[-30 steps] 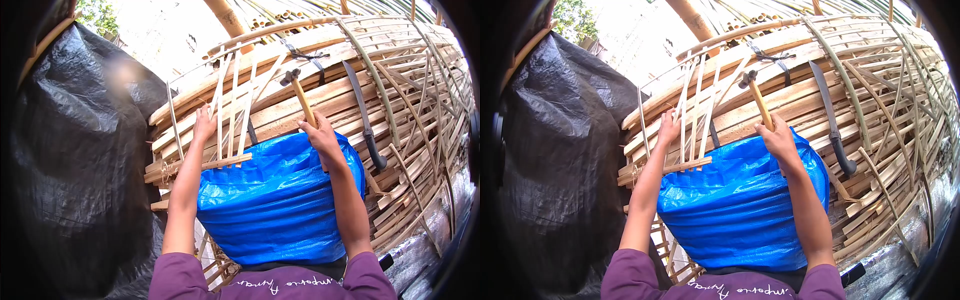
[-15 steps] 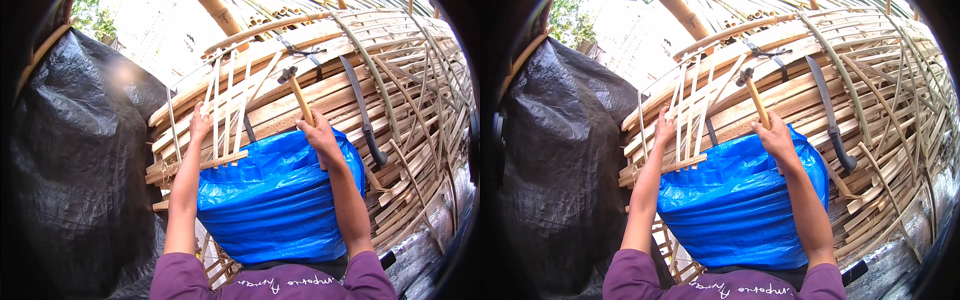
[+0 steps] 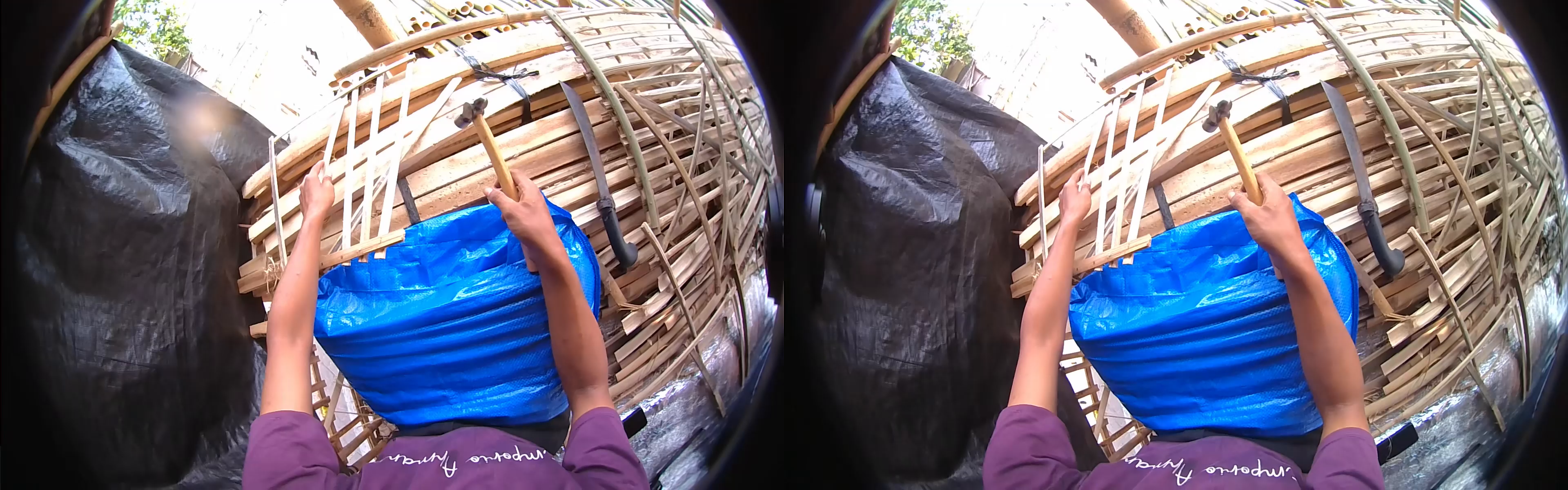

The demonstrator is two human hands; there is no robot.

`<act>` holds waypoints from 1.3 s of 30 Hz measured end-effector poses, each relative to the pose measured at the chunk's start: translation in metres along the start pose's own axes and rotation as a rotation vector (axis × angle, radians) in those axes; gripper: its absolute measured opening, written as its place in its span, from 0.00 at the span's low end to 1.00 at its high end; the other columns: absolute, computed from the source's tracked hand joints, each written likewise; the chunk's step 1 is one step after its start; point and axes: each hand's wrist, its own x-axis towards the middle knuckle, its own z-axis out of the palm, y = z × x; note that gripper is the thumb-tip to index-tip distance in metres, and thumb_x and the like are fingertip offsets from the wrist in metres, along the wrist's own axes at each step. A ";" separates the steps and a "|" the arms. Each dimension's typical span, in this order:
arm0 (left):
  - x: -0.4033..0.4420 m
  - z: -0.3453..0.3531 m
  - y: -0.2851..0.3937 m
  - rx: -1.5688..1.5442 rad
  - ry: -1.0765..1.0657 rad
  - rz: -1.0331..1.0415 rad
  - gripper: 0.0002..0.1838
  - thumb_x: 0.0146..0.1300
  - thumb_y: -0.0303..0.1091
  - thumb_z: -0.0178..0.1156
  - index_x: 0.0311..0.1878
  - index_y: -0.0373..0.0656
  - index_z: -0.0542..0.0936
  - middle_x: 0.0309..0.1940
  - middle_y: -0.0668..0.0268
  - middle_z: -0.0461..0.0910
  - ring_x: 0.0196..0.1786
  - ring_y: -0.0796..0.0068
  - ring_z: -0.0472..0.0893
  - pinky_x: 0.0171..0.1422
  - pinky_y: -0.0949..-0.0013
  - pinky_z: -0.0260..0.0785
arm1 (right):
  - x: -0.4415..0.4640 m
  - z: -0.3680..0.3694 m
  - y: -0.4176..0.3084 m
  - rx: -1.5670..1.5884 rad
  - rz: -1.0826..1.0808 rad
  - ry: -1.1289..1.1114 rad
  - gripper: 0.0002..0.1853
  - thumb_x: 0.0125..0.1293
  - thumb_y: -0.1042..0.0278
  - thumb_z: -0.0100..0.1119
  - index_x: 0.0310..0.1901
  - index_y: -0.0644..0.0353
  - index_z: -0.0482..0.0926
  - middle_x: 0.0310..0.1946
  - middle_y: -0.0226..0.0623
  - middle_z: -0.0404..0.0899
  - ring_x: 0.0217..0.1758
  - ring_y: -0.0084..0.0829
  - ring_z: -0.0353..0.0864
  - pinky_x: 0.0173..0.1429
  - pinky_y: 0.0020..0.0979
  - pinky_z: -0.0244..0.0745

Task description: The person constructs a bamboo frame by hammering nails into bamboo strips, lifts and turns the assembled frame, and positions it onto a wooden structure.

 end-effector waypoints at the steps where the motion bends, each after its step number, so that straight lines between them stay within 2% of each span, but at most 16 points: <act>1: 0.001 -0.001 0.000 0.001 0.000 -0.003 0.23 0.68 0.35 0.57 0.67 0.49 0.75 0.57 0.49 0.80 0.61 0.49 0.79 0.65 0.53 0.70 | 0.000 0.000 0.001 0.000 0.001 -0.003 0.17 0.65 0.60 0.65 0.45 0.67 0.78 0.32 0.39 0.78 0.35 0.27 0.75 0.41 0.31 0.73; 10: -0.004 -0.003 -0.001 0.050 0.039 -0.008 0.25 0.71 0.36 0.54 0.70 0.51 0.71 0.59 0.49 0.77 0.61 0.46 0.77 0.64 0.50 0.69 | -0.001 0.000 0.001 0.007 -0.017 0.011 0.17 0.65 0.60 0.65 0.44 0.66 0.77 0.31 0.39 0.78 0.35 0.27 0.75 0.41 0.32 0.73; 14: -0.007 -0.015 0.005 0.178 0.031 0.026 0.23 0.72 0.36 0.52 0.70 0.53 0.71 0.57 0.49 0.77 0.58 0.46 0.78 0.61 0.48 0.70 | -0.001 -0.001 0.000 -0.037 -0.009 0.002 0.17 0.65 0.60 0.65 0.44 0.66 0.77 0.31 0.39 0.78 0.35 0.27 0.75 0.41 0.32 0.73; 19: -0.001 -0.021 -0.006 0.175 0.013 0.023 0.23 0.73 0.36 0.51 0.70 0.53 0.72 0.57 0.48 0.76 0.58 0.45 0.78 0.60 0.47 0.70 | -0.002 -0.001 -0.001 -0.036 -0.015 0.005 0.17 0.65 0.59 0.65 0.45 0.66 0.78 0.32 0.39 0.79 0.35 0.27 0.76 0.41 0.33 0.73; 21: -0.004 -0.023 -0.009 0.185 0.028 0.042 0.23 0.73 0.37 0.51 0.70 0.53 0.72 0.57 0.48 0.76 0.57 0.44 0.78 0.60 0.47 0.71 | -0.002 0.001 0.002 -0.015 -0.075 0.025 0.14 0.66 0.61 0.67 0.43 0.63 0.77 0.27 0.26 0.70 0.28 0.17 0.65 0.30 0.24 0.63; 24: -0.008 -0.035 -0.003 0.213 0.036 0.064 0.23 0.74 0.38 0.51 0.71 0.53 0.71 0.57 0.47 0.76 0.55 0.43 0.79 0.58 0.47 0.72 | -0.002 0.001 0.001 -0.006 -0.059 0.013 0.14 0.66 0.61 0.67 0.43 0.63 0.77 0.27 0.26 0.70 0.28 0.18 0.65 0.30 0.25 0.63; 27: -0.002 -0.049 -0.004 0.267 0.034 0.128 0.22 0.74 0.38 0.50 0.69 0.52 0.72 0.55 0.46 0.76 0.54 0.42 0.79 0.57 0.45 0.72 | -0.002 0.001 0.002 0.002 -0.061 0.008 0.14 0.65 0.61 0.66 0.43 0.63 0.77 0.27 0.26 0.70 0.28 0.18 0.65 0.31 0.25 0.63; 29: 0.010 -0.058 -0.014 0.273 0.079 0.300 0.20 0.74 0.38 0.50 0.67 0.51 0.75 0.52 0.46 0.78 0.54 0.41 0.79 0.56 0.44 0.72 | -0.002 0.000 -0.001 -0.015 -0.064 0.004 0.15 0.66 0.61 0.66 0.43 0.64 0.77 0.27 0.26 0.70 0.28 0.18 0.65 0.31 0.25 0.63; 30: 0.024 -0.056 -0.029 0.224 0.096 0.393 0.19 0.74 0.37 0.50 0.66 0.50 0.76 0.49 0.46 0.78 0.53 0.41 0.79 0.55 0.45 0.72 | -0.003 0.000 -0.001 -0.031 -0.068 0.001 0.15 0.66 0.61 0.66 0.43 0.64 0.77 0.27 0.26 0.70 0.28 0.18 0.65 0.31 0.24 0.63; 34: 0.018 -0.083 -0.009 0.237 0.034 0.509 0.19 0.74 0.34 0.51 0.66 0.48 0.76 0.46 0.48 0.78 0.50 0.44 0.80 0.53 0.49 0.72 | -0.004 0.000 0.000 0.000 -0.071 0.021 0.14 0.65 0.61 0.66 0.43 0.63 0.77 0.27 0.26 0.70 0.28 0.17 0.65 0.30 0.25 0.63; 36: 0.017 -0.089 -0.004 0.216 0.001 0.566 0.19 0.74 0.33 0.51 0.66 0.48 0.76 0.45 0.48 0.79 0.49 0.45 0.80 0.52 0.50 0.72 | -0.006 -0.002 -0.002 0.033 -0.054 0.005 0.17 0.67 0.60 0.64 0.46 0.68 0.78 0.30 0.36 0.77 0.33 0.24 0.74 0.38 0.31 0.72; 39: 0.022 -0.087 -0.001 0.182 -0.045 0.685 0.20 0.72 0.30 0.53 0.66 0.49 0.76 0.42 0.52 0.79 0.46 0.49 0.81 0.49 0.52 0.73 | -0.008 -0.006 -0.002 0.145 -0.109 0.013 0.15 0.71 0.61 0.61 0.45 0.67 0.77 0.27 0.31 0.75 0.30 0.22 0.71 0.35 0.30 0.69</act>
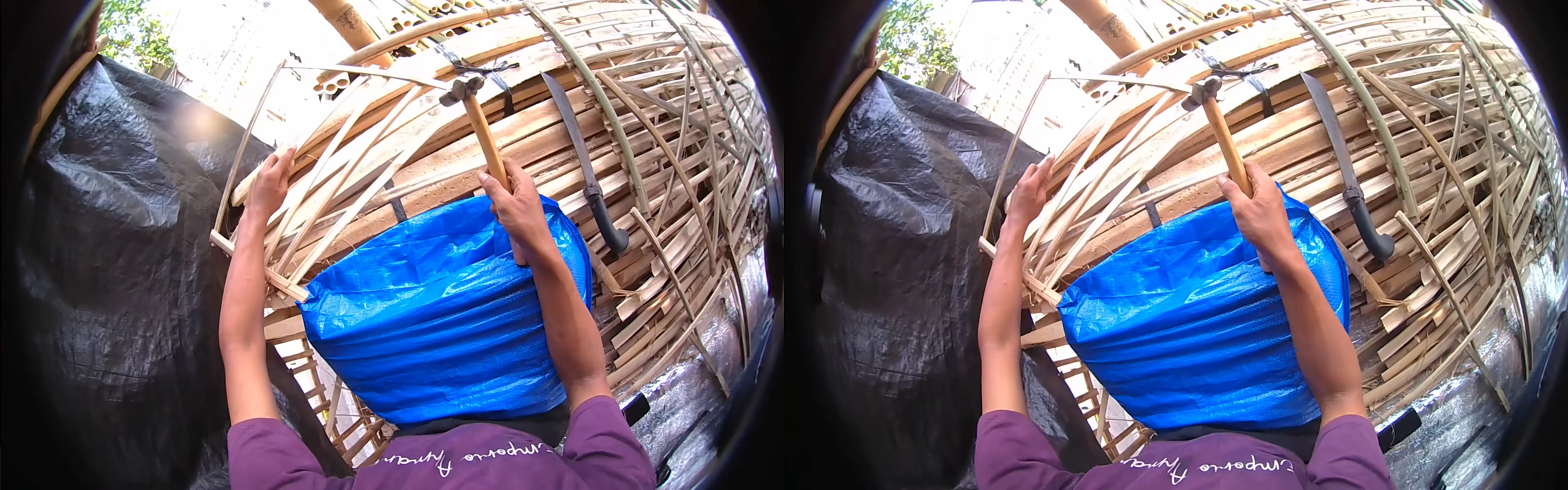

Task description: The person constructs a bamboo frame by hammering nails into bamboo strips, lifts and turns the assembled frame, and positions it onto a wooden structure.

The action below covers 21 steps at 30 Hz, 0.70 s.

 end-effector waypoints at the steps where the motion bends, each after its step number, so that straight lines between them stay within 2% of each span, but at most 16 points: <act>1: 0.002 0.003 -0.001 -0.019 -0.008 0.079 0.20 0.72 0.30 0.54 0.66 0.50 0.76 0.41 0.53 0.79 0.45 0.50 0.81 0.48 0.52 0.73 | 0.000 -0.001 -0.002 -0.004 0.001 0.006 0.15 0.71 0.61 0.61 0.45 0.67 0.77 0.27 0.31 0.75 0.30 0.22 0.71 0.35 0.30 0.69; 2: 0.003 0.008 -0.001 -0.039 -0.014 0.157 0.20 0.71 0.30 0.55 0.66 0.50 0.76 0.41 0.54 0.79 0.44 0.51 0.81 0.47 0.52 0.73 | -0.001 -0.002 -0.004 0.010 -0.013 0.041 0.15 0.72 0.61 0.59 0.45 0.67 0.76 0.26 0.31 0.74 0.29 0.22 0.70 0.33 0.30 0.68; 4: 0.008 0.025 -0.002 -0.003 -0.033 0.181 0.21 0.71 0.31 0.56 0.66 0.52 0.76 0.40 0.55 0.79 0.44 0.51 0.81 0.47 0.53 0.73 | 0.001 -0.004 -0.007 0.018 -0.027 0.084 0.14 0.73 0.61 0.58 0.45 0.66 0.76 0.24 0.31 0.72 0.28 0.22 0.69 0.32 0.31 0.67; 6: 0.005 0.041 0.006 -0.098 -0.061 0.052 0.21 0.71 0.32 0.57 0.67 0.55 0.76 0.41 0.56 0.79 0.44 0.49 0.81 0.47 0.53 0.73 | 0.007 -0.009 -0.010 -0.139 -0.118 0.169 0.14 0.74 0.61 0.55 0.45 0.66 0.74 0.22 0.37 0.73 0.26 0.25 0.71 0.31 0.33 0.67; 7: 0.004 0.053 0.004 -0.102 -0.057 0.065 0.22 0.70 0.31 0.57 0.67 0.57 0.76 0.41 0.56 0.78 0.43 0.48 0.80 0.48 0.52 0.73 | 0.010 -0.012 -0.012 -0.150 -0.120 0.177 0.14 0.74 0.61 0.55 0.45 0.66 0.74 0.22 0.37 0.73 0.26 0.25 0.71 0.31 0.33 0.67; 9: 0.000 0.077 -0.009 -0.030 -0.094 0.098 0.23 0.68 0.30 0.58 0.66 0.59 0.76 0.42 0.57 0.78 0.44 0.50 0.80 0.50 0.52 0.73 | 0.019 -0.020 -0.016 -0.327 -0.105 0.195 0.13 0.75 0.61 0.53 0.45 0.66 0.74 0.22 0.48 0.76 0.25 0.39 0.77 0.32 0.40 0.69; 10: -0.001 0.081 -0.006 0.002 -0.095 0.139 0.24 0.68 0.29 0.59 0.66 0.59 0.77 0.42 0.57 0.79 0.45 0.51 0.80 0.51 0.53 0.73 | 0.024 -0.024 -0.016 -0.340 -0.106 0.199 0.13 0.75 0.61 0.53 0.45 0.66 0.74 0.22 0.48 0.76 0.25 0.39 0.77 0.32 0.40 0.69; 11: -0.001 0.085 -0.004 -0.042 -0.058 0.080 0.21 0.66 0.29 0.59 0.62 0.58 0.80 0.43 0.58 0.79 0.47 0.54 0.79 0.52 0.54 0.73 | 0.030 -0.029 -0.015 -0.402 -0.148 0.198 0.13 0.75 0.61 0.52 0.45 0.66 0.73 0.24 0.52 0.77 0.28 0.47 0.79 0.33 0.44 0.69; 12: 0.001 0.086 -0.005 0.048 -0.038 0.113 0.15 0.67 0.34 0.61 0.57 0.54 0.84 0.47 0.59 0.79 0.52 0.55 0.78 0.56 0.55 0.72 | 0.036 -0.032 -0.014 -0.462 -0.189 0.196 0.14 0.75 0.61 0.51 0.44 0.66 0.73 0.25 0.56 0.78 0.30 0.56 0.80 0.35 0.48 0.70; 13: 0.006 0.085 0.001 0.079 0.042 0.169 0.14 0.67 0.36 0.61 0.54 0.52 0.85 0.49 0.59 0.79 0.54 0.56 0.77 0.58 0.55 0.71 | 0.041 -0.036 -0.019 -0.533 -0.177 0.162 0.14 0.76 0.60 0.51 0.45 0.65 0.73 0.27 0.59 0.79 0.35 0.63 0.79 0.37 0.54 0.68; 15: 0.031 0.086 0.020 0.103 0.161 0.263 0.14 0.68 0.42 0.60 0.52 0.48 0.85 0.56 0.60 0.78 0.58 0.56 0.76 0.63 0.56 0.68 | 0.054 -0.036 -0.029 -0.620 -0.219 0.130 0.14 0.76 0.59 0.51 0.46 0.65 0.72 0.27 0.60 0.79 0.34 0.63 0.79 0.37 0.55 0.68; 17: 0.073 0.094 0.055 -0.050 0.241 0.253 0.13 0.69 0.37 0.59 0.53 0.48 0.83 0.56 0.62 0.79 0.57 0.57 0.78 0.62 0.57 0.70 | 0.067 -0.030 -0.027 -0.774 -0.308 0.066 0.14 0.76 0.59 0.51 0.47 0.63 0.71 0.26 0.59 0.79 0.32 0.64 0.79 0.36 0.58 0.69; 19: 0.119 0.107 0.091 -0.166 0.288 0.200 0.16 0.71 0.37 0.55 0.59 0.49 0.80 0.59 0.63 0.78 0.63 0.59 0.76 0.65 0.56 0.69 | 0.076 -0.019 -0.027 -0.844 -0.345 0.034 0.13 0.76 0.59 0.51 0.47 0.62 0.71 0.26 0.59 0.79 0.32 0.63 0.79 0.35 0.58 0.69; 20: 0.146 0.127 0.097 -0.138 0.337 0.209 0.17 0.73 0.40 0.52 0.61 0.50 0.78 0.61 0.62 0.77 0.66 0.58 0.73 0.68 0.57 0.66 | 0.081 -0.013 -0.027 -0.895 -0.383 0.014 0.13 0.76 0.59 0.51 0.48 0.61 0.71 0.25 0.58 0.79 0.31 0.63 0.79 0.35 0.58 0.70; 21: 0.169 0.141 0.104 -0.188 0.294 0.155 0.20 0.74 0.45 0.49 0.65 0.52 0.75 0.66 0.62 0.74 0.71 0.56 0.69 0.74 0.56 0.61 | 0.086 -0.009 -0.027 -0.900 -0.362 -0.004 0.12 0.75 0.60 0.51 0.48 0.61 0.71 0.26 0.58 0.80 0.32 0.62 0.80 0.35 0.58 0.70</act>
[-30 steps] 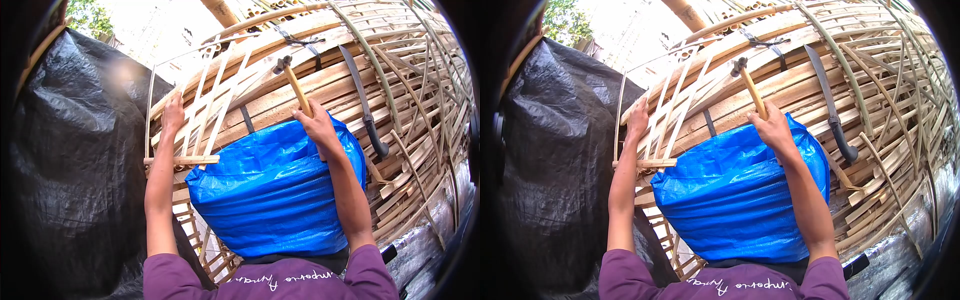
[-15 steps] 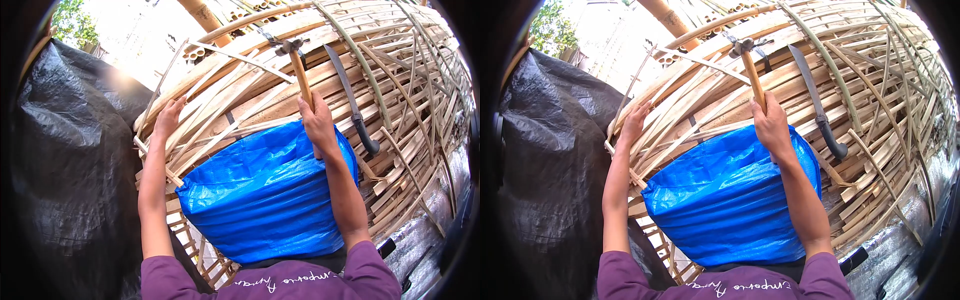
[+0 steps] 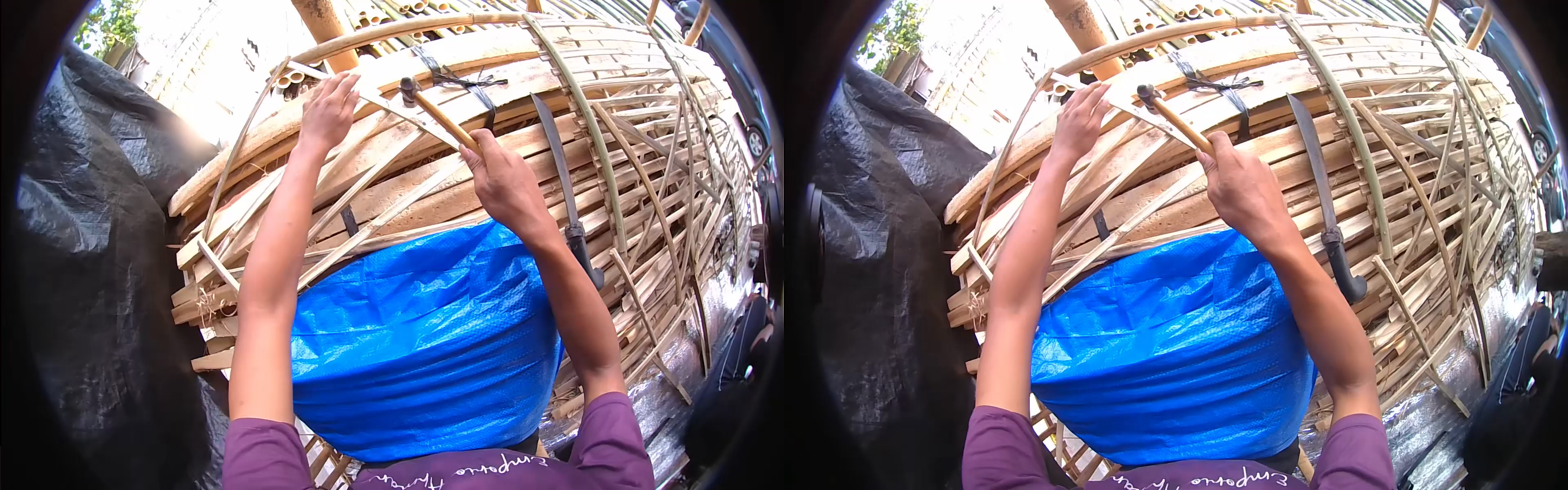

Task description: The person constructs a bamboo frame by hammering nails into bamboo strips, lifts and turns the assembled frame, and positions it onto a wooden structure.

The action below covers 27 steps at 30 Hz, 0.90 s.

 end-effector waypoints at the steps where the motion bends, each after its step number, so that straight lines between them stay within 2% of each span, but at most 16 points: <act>1: 0.012 0.027 -0.002 0.071 -0.097 -0.137 0.24 0.75 0.48 0.47 0.70 0.56 0.71 0.73 0.65 0.66 0.77 0.56 0.61 0.79 0.48 0.53 | 0.003 0.003 0.000 -0.011 0.000 -0.010 0.12 0.75 0.60 0.51 0.48 0.61 0.71 0.26 0.58 0.80 0.32 0.62 0.80 0.35 0.58 0.70; 3: 0.019 0.047 0.019 0.062 -0.354 -0.341 0.26 0.75 0.51 0.43 0.73 0.59 0.68 0.78 0.70 0.58 0.81 0.56 0.52 0.81 0.39 0.43 | 0.011 0.004 0.002 -0.024 -0.015 -0.012 0.12 0.75 0.60 0.51 0.48 0.61 0.71 0.26 0.58 0.80 0.32 0.62 0.80 0.35 0.58 0.70; 6: 0.018 0.052 0.024 0.029 -0.359 -0.383 0.27 0.75 0.52 0.40 0.73 0.59 0.67 0.79 0.73 0.56 0.82 0.57 0.47 0.80 0.34 0.38 | 0.016 0.003 0.014 -0.027 0.005 0.006 0.12 0.76 0.60 0.50 0.48 0.61 0.72 0.26 0.58 0.80 0.33 0.63 0.80 0.36 0.58 0.70; 7: 0.016 0.052 0.022 0.065 -0.370 -0.341 0.28 0.75 0.54 0.36 0.73 0.59 0.68 0.78 0.73 0.57 0.82 0.56 0.47 0.80 0.34 0.38 | 0.017 0.005 0.018 -0.035 0.005 0.025 0.12 0.76 0.60 0.49 0.49 0.61 0.72 0.26 0.58 0.80 0.33 0.63 0.80 0.36 0.58 0.70; 10: 0.013 0.054 0.018 -0.050 -0.341 -0.375 0.27 0.74 0.52 0.40 0.72 0.58 0.69 0.78 0.72 0.56 0.82 0.57 0.45 0.80 0.32 0.37 | 0.026 0.004 0.018 -0.037 0.001 -0.037 0.14 0.76 0.59 0.49 0.51 0.61 0.73 0.27 0.59 0.80 0.35 0.62 0.80 0.38 0.57 0.70; 12: 0.010 0.053 0.026 -0.042 -0.204 -0.360 0.24 0.73 0.49 0.46 0.66 0.52 0.75 0.72 0.64 0.67 0.78 0.53 0.57 0.78 0.40 0.50 | 0.027 0.002 0.012 -0.040 0.031 -0.079 0.14 0.76 0.59 0.49 0.51 0.61 0.73 0.27 0.58 0.80 0.35 0.61 0.80 0.38 0.57 0.70; 13: 0.009 0.054 0.023 -0.044 -0.204 -0.358 0.24 0.73 0.49 0.46 0.66 0.52 0.75 0.72 0.64 0.67 0.78 0.53 0.57 0.78 0.40 0.50 | 0.027 0.000 0.009 -0.015 0.032 -0.079 0.14 0.76 0.58 0.49 0.52 0.61 0.73 0.27 0.59 0.80 0.35 0.62 0.80 0.39 0.56 0.70; 15: 0.009 0.053 0.014 -0.272 -0.093 -0.135 0.18 0.72 0.43 0.51 0.58 0.45 0.80 0.58 0.56 0.78 0.65 0.50 0.72 0.69 0.51 0.65 | 0.025 -0.003 0.009 0.006 0.035 -0.073 0.15 0.76 0.58 0.50 0.53 0.61 0.73 0.28 0.59 0.80 0.36 0.62 0.80 0.39 0.56 0.70; 16: 0.010 0.052 0.017 -0.273 -0.091 -0.131 0.18 0.72 0.43 0.51 0.58 0.45 0.80 0.58 0.56 0.78 0.65 0.50 0.72 0.69 0.51 0.65 | 0.023 -0.003 0.013 0.035 0.045 -0.047 0.15 0.76 0.57 0.50 0.53 0.61 0.74 0.29 0.59 0.81 0.36 0.62 0.80 0.40 0.55 0.70; 18: 0.011 0.049 0.026 -0.258 -0.017 -0.058 0.14 0.72 0.38 0.53 0.49 0.41 0.83 0.44 0.54 0.82 0.52 0.49 0.79 0.61 0.56 0.70 | 0.014 -0.012 0.016 0.051 0.068 -0.018 0.17 0.76 0.57 0.51 0.55 0.61 0.74 0.31 0.60 0.81 0.38 0.61 0.81 0.41 0.54 0.70; 21: 0.014 0.046 0.030 -0.222 -0.036 0.007 0.13 0.73 0.36 0.53 0.51 0.37 0.80 0.43 0.52 0.82 0.53 0.49 0.77 0.61 0.55 0.68 | 0.000 -0.031 0.019 0.014 0.145 -0.014 0.16 0.76 0.57 0.51 0.55 0.61 0.74 0.31 0.59 0.81 0.38 0.61 0.81 0.42 0.53 0.70; 22: 0.015 0.043 0.037 -0.219 -0.024 0.045 0.12 0.73 0.36 0.52 0.47 0.36 0.79 0.42 0.50 0.81 0.50 0.47 0.77 0.59 0.53 0.68 | -0.004 -0.036 0.022 0.017 0.186 -0.029 0.16 0.76 0.58 0.51 0.54 0.61 0.73 0.29 0.58 0.81 0.36 0.59 0.81 0.40 0.53 0.69; 25: 0.015 0.042 0.064 -0.245 -0.111 0.084 0.11 0.74 0.35 0.51 0.44 0.36 0.77 0.41 0.49 0.80 0.49 0.46 0.76 0.58 0.53 0.67 | -0.015 -0.050 0.027 0.026 0.185 -0.025 0.15 0.76 0.58 0.51 0.54 0.61 0.74 0.26 0.56 0.79 0.32 0.57 0.80 0.38 0.51 0.68; 27: 0.014 0.054 0.080 -0.308 -0.087 0.131 0.11 0.74 0.36 0.50 0.44 0.37 0.76 0.41 0.50 0.79 0.49 0.47 0.75 0.58 0.54 0.65 | -0.021 -0.055 0.030 0.020 0.201 -0.019 0.15 0.76 0.58 0.51 0.54 0.60 0.74 0.24 0.54 0.78 0.29 0.55 0.79 0.35 0.50 0.67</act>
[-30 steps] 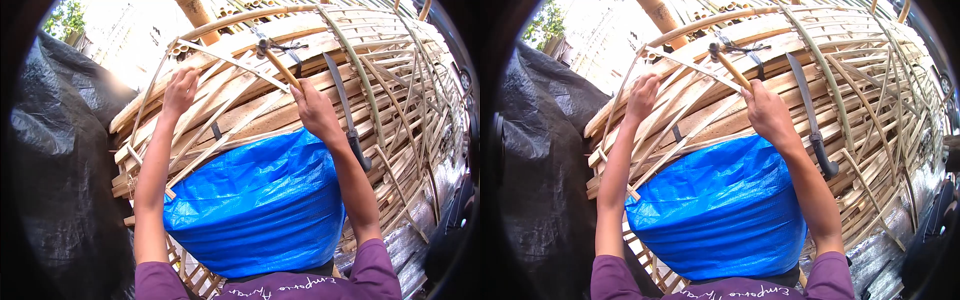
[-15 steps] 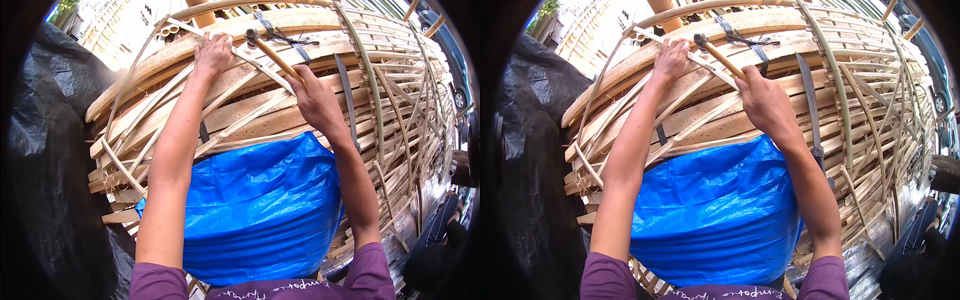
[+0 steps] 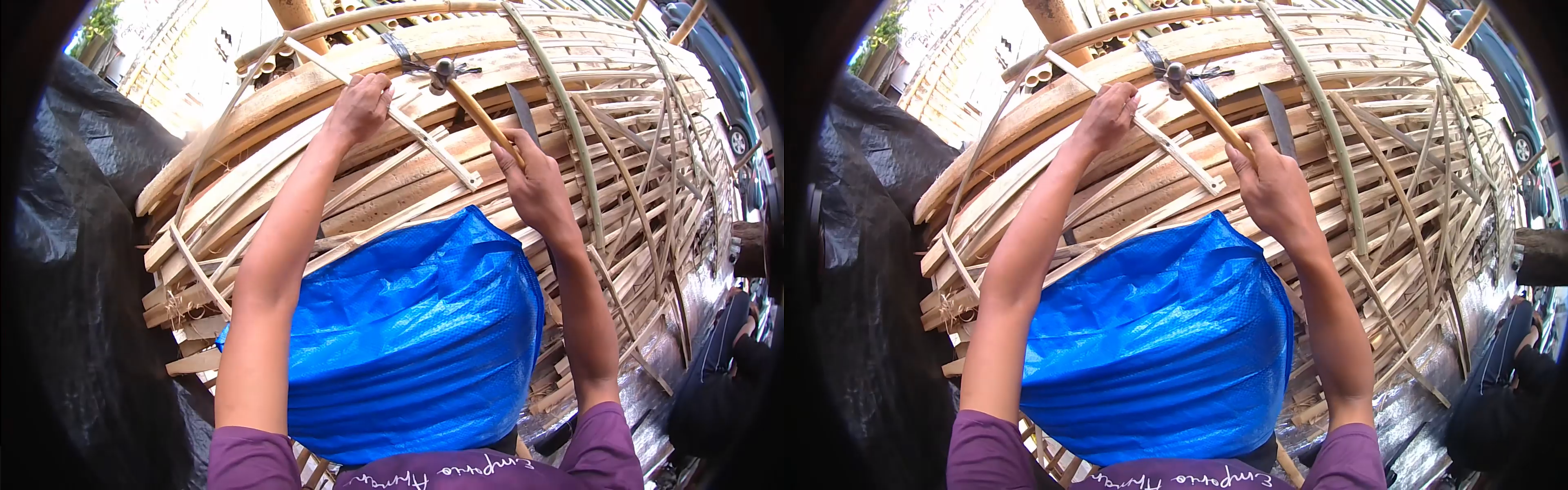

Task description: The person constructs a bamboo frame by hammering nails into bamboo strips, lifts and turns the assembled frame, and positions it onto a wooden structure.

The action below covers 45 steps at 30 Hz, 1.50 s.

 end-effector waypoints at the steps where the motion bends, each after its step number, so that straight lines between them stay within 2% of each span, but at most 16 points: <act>1: 0.000 0.009 0.001 0.030 0.008 0.007 0.12 0.74 0.37 0.50 0.45 0.37 0.76 0.40 0.50 0.79 0.50 0.48 0.75 0.59 0.54 0.65 | -0.003 -0.001 0.002 0.021 -0.003 0.011 0.15 0.76 0.58 0.51 0.54 0.60 0.74 0.24 0.54 0.78 0.29 0.55 0.79 0.35 0.50 0.67; 6: 0.003 0.023 -0.002 0.023 0.102 -0.112 0.12 0.73 0.38 0.50 0.50 0.43 0.77 0.46 0.56 0.81 0.55 0.52 0.76 0.61 0.54 0.67 | -0.014 -0.003 0.006 0.011 -0.023 0.004 0.15 0.75 0.59 0.52 0.53 0.62 0.74 0.29 0.58 0.81 0.37 0.60 0.81 0.40 0.52 0.71; 8: 0.006 0.017 -0.005 -0.066 -0.050 -0.227 0.13 0.74 0.40 0.49 0.52 0.45 0.77 0.53 0.58 0.79 0.61 0.55 0.74 0.64 0.55 0.66 | -0.012 0.001 0.005 0.007 -0.041 -0.022 0.15 0.75 0.59 0.51 0.53 0.61 0.74 0.29 0.58 0.81 0.37 0.60 0.81 0.40 0.53 0.71; 12: 0.006 0.011 0.002 0.161 -0.119 -0.249 0.19 0.74 0.45 0.48 0.60 0.50 0.76 0.62 0.66 0.75 0.69 0.65 0.70 0.69 0.40 0.59 | -0.003 0.015 -0.002 -0.015 -0.098 -0.082 0.15 0.76 0.58 0.50 0.53 0.60 0.73 0.28 0.57 0.80 0.37 0.60 0.81 0.40 0.56 0.70; 13: 0.006 0.016 -0.001 0.150 -0.061 -0.262 0.18 0.70 0.36 0.49 0.60 0.58 0.79 0.62 0.69 0.76 0.69 0.64 0.70 0.71 0.49 0.61 | -0.001 0.019 -0.004 -0.013 -0.128 -0.076 0.14 0.76 0.57 0.50 0.51 0.59 0.72 0.26 0.56 0.80 0.36 0.61 0.80 0.39 0.57 0.69; 17: 0.008 0.024 -0.009 0.232 -0.156 -0.346 0.22 0.68 0.31 0.46 0.62 0.61 0.77 0.67 0.74 0.72 0.75 0.68 0.62 0.74 0.48 0.57 | 0.011 0.035 -0.005 -0.109 -0.207 -0.047 0.12 0.76 0.58 0.48 0.48 0.58 0.71 0.27 0.54 0.80 0.34 0.61 0.80 0.36 0.58 0.69; 20: 0.006 0.022 -0.008 0.192 -0.163 -0.323 0.22 0.67 0.31 0.47 0.62 0.60 0.78 0.68 0.74 0.71 0.75 0.67 0.63 0.74 0.48 0.57 | 0.016 0.039 -0.002 -0.171 -0.239 -0.042 0.11 0.76 0.58 0.48 0.48 0.57 0.71 0.27 0.54 0.80 0.34 0.61 0.80 0.37 0.58 0.70; 25: 0.010 0.021 -0.008 0.292 -0.283 -0.352 0.22 0.76 0.45 0.39 0.64 0.58 0.76 0.71 0.68 0.69 0.74 0.62 0.64 0.74 0.45 0.58 | 0.022 0.029 -0.013 -0.087 -0.331 0.068 0.12 0.75 0.60 0.52 0.52 0.56 0.73 0.29 0.54 0.81 0.35 0.59 0.81 0.36 0.54 0.71; 28: 0.008 0.019 -0.006 0.163 -0.230 -0.341 0.24 0.76 0.48 0.38 0.69 0.51 0.70 0.72 0.67 0.66 0.77 0.68 0.59 0.74 0.32 0.54 | 0.025 0.026 -0.015 -0.024 -0.367 0.099 0.12 0.75 0.61 0.53 0.53 0.56 0.74 0.29 0.53 0.81 0.34 0.58 0.81 0.34 0.53 0.72; 30: 0.010 0.017 -0.004 0.215 -0.316 -0.385 0.25 0.77 0.48 0.37 0.71 0.52 0.68 0.74 0.67 0.64 0.78 0.67 0.59 0.76 0.34 0.53 | 0.028 0.031 -0.003 -0.143 -0.333 0.032 0.11 0.75 0.61 0.53 0.52 0.56 0.75 0.30 0.53 0.81 0.34 0.58 0.81 0.34 0.52 0.72; 33: 0.007 0.023 -0.010 0.203 -0.208 -0.313 0.23 0.76 0.45 0.37 0.68 0.56 0.73 0.71 0.65 0.69 0.73 0.63 0.65 0.77 0.52 0.58 | 0.028 0.029 0.001 -0.245 -0.340 0.012 0.11 0.74 0.61 0.53 0.52 0.56 0.75 0.30 0.52 0.81 0.34 0.57 0.81 0.33 0.52 0.72; 34: 0.008 0.018 -0.007 0.203 -0.212 -0.321 0.23 0.76 0.45 0.37 0.68 0.56 0.73 0.71 0.65 0.69 0.73 0.63 0.65 0.77 0.52 0.58 | 0.026 0.029 0.000 -0.226 -0.368 0.053 0.11 0.74 0.61 0.54 0.52 0.55 0.75 0.31 0.52 0.82 0.34 0.56 0.82 0.33 0.51 0.72; 36: 0.014 0.011 0.001 0.234 -0.395 -0.423 0.26 0.76 0.44 0.34 0.73 0.54 0.65 0.76 0.67 0.61 0.79 0.66 0.57 0.79 0.36 0.49 | 0.023 0.028 -0.003 -0.135 -0.457 0.142 0.11 0.74 0.62 0.54 0.52 0.55 0.75 0.32 0.52 0.82 0.34 0.55 0.82 0.33 0.51 0.73; 38: 0.012 0.015 -0.003 0.245 -0.383 -0.412 0.26 0.75 0.43 0.35 0.73 0.55 0.65 0.75 0.67 0.62 0.79 0.66 0.57 0.79 0.36 0.51 | 0.021 0.030 -0.005 -0.075 -0.465 0.143 0.10 0.74 0.61 0.54 0.50 0.56 0.74 0.31 0.52 0.81 0.34 0.56 0.82 0.33 0.52 0.72; 40: 0.012 0.013 -0.005 0.154 -0.341 -0.368 0.25 0.75 0.45 0.37 0.73 0.55 0.66 0.74 0.67 0.63 0.78 0.67 0.58 0.78 0.37 0.52 | 0.027 0.035 0.006 -0.257 -0.386 0.015 0.10 0.74 0.61 0.52 0.49 0.57 0.74 0.31 0.53 0.81 0.34 0.56 0.82 0.33 0.53 0.71; 45: 0.006 0.022 -0.010 0.220 -0.186 -0.282 0.24 0.75 0.46 0.39 0.69 0.54 0.70 0.70 0.66 0.69 0.74 0.64 0.64 0.76 0.47 0.60 | 0.028 0.024 -0.001 -0.095 -0.327 0.070 0.10 0.75 0.62 0.52 0.51 0.57 0.75 0.28 0.52 0.81 0.32 0.57 0.81 0.33 0.53 0.71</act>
